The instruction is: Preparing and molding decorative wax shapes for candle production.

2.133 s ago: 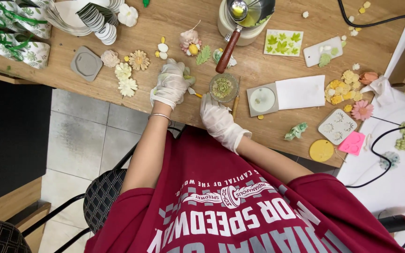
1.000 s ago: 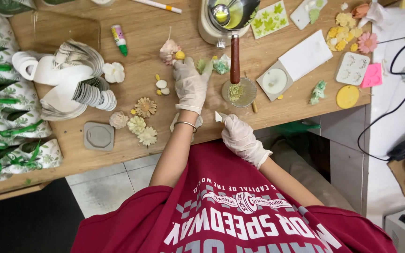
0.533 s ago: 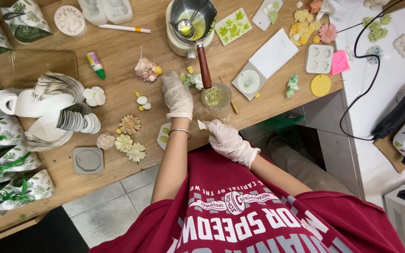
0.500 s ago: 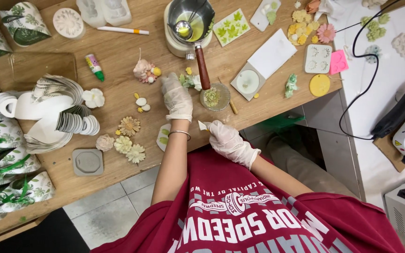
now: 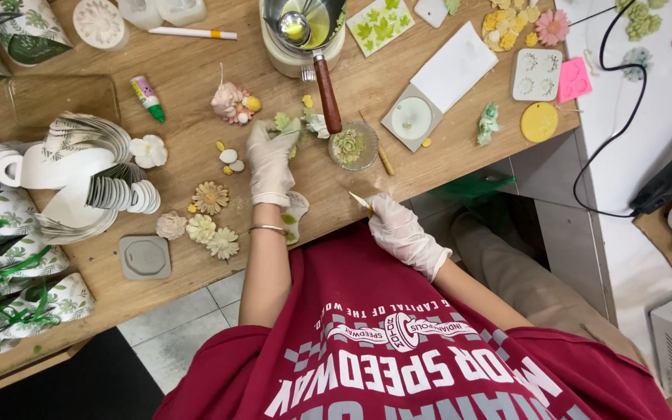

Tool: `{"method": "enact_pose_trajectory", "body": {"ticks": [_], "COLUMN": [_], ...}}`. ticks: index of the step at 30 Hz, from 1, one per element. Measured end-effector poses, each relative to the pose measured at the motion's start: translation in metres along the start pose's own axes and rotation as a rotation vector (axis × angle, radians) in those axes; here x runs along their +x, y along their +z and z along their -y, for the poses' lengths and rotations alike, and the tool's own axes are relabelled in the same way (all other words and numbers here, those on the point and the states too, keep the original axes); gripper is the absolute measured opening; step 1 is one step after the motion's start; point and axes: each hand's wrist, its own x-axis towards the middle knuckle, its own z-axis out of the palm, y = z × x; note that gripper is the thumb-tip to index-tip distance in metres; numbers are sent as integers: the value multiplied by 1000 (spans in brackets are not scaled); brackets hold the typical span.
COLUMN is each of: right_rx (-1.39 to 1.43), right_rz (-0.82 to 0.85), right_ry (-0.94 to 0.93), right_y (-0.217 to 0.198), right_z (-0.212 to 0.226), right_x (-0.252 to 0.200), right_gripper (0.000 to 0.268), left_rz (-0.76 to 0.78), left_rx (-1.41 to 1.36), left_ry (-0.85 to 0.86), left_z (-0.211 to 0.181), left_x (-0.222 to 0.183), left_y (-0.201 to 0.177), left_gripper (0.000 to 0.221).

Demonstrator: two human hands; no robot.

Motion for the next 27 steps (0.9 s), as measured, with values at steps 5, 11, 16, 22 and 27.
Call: {"method": "enact_pose_trajectory", "body": {"ticks": [5,11,16,22,27], "right_rx": [-2,-172,-807,-711,-648], "right_rz": [-10,-13,-210,-23,-166], "right_ry": [-104,-99,-188,5,-104], "right_y": [-11,39,76,78,78], "right_z": [72,95,81,75,71], "right_x": [31,135,171,183,189], "right_gripper": [33,58,56,66,60], "left_rz": [147,229,186,220,180], "left_rx": [-635,-837,-920,-1224,-1252], "left_ry": [-227,-328,-422,-537,-611], "left_z": [-35,-45,-8,9,1], "left_x": [-27,-78,-109,-115,-103], "left_y": [-60,-126,-162,-174,-164], "left_gripper": [23,32,31,45,67]}}
